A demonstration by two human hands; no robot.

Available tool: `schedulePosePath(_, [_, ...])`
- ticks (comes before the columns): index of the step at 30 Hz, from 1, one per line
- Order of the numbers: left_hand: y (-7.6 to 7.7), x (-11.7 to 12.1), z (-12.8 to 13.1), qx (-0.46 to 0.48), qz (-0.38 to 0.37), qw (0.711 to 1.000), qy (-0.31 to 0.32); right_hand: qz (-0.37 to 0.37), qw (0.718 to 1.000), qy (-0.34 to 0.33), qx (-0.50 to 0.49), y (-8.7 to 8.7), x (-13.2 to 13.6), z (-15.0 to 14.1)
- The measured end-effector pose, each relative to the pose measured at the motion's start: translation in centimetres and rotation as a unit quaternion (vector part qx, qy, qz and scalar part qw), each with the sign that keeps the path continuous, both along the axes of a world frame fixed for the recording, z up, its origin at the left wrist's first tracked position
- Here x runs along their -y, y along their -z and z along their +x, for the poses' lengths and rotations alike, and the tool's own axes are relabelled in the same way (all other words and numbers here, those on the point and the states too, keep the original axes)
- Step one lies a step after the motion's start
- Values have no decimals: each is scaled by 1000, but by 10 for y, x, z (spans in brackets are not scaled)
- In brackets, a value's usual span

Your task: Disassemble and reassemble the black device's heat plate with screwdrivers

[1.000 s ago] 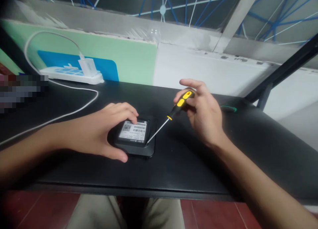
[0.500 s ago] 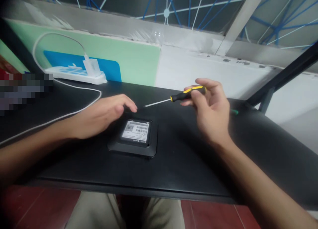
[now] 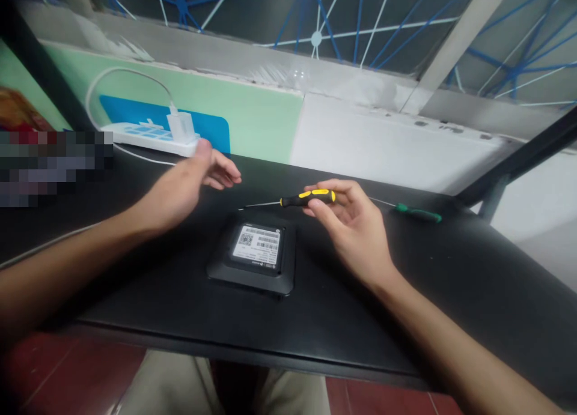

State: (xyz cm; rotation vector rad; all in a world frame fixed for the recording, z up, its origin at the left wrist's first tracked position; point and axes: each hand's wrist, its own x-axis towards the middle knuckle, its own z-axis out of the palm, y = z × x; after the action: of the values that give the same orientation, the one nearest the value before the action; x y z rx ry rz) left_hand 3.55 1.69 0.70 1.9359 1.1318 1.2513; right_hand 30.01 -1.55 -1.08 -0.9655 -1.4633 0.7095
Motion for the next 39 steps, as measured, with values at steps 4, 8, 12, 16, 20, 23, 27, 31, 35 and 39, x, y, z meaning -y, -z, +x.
schedulePosePath(4, [3, 5, -1, -80, -34, 996, 37, 10, 1000, 29, -2, -2, 2, 1])
schedulePosePath(8, [5, 10, 0, -88, -42, 994, 55, 28, 998, 62, -13, -4, 1, 3])
schedulePosePath(12, [7, 11, 3, -69, -55, 994, 63, 22, 997, 70, -17, -4, 1, 4])
schedulePosePath(16, [5, 8, 4, -64, -17, 998, 11, 15, 998, 68, -6, -4, 2, 2])
schedulePosePath(20, [2, 3, 2, 1, 18, 999, -48, 10, 999, 46, 13, -3, 2, -1])
schedulePosePath(23, [1, 1, 1, 34, 24, 998, -53, 4, 1000, 25, 17, -2, 3, -3])
schedulePosePath(27, [2, 2, 3, 34, 15, 998, -42, -11, 1000, 6, 12, 1, 3, -6])
schedulePosePath(31, [4, 3, 4, 23, 13, 999, -31, -11, 1000, -3, 3, 2, 3, -6])
schedulePosePath(35, [4, 2, 3, 17, 14, 999, -33, -11, 999, -1, -31, 0, 2, -3])
schedulePosePath(39, [1, 1, 0, -9, 13, 999, -39, -47, 994, -6, -103, -4, 1, 1])
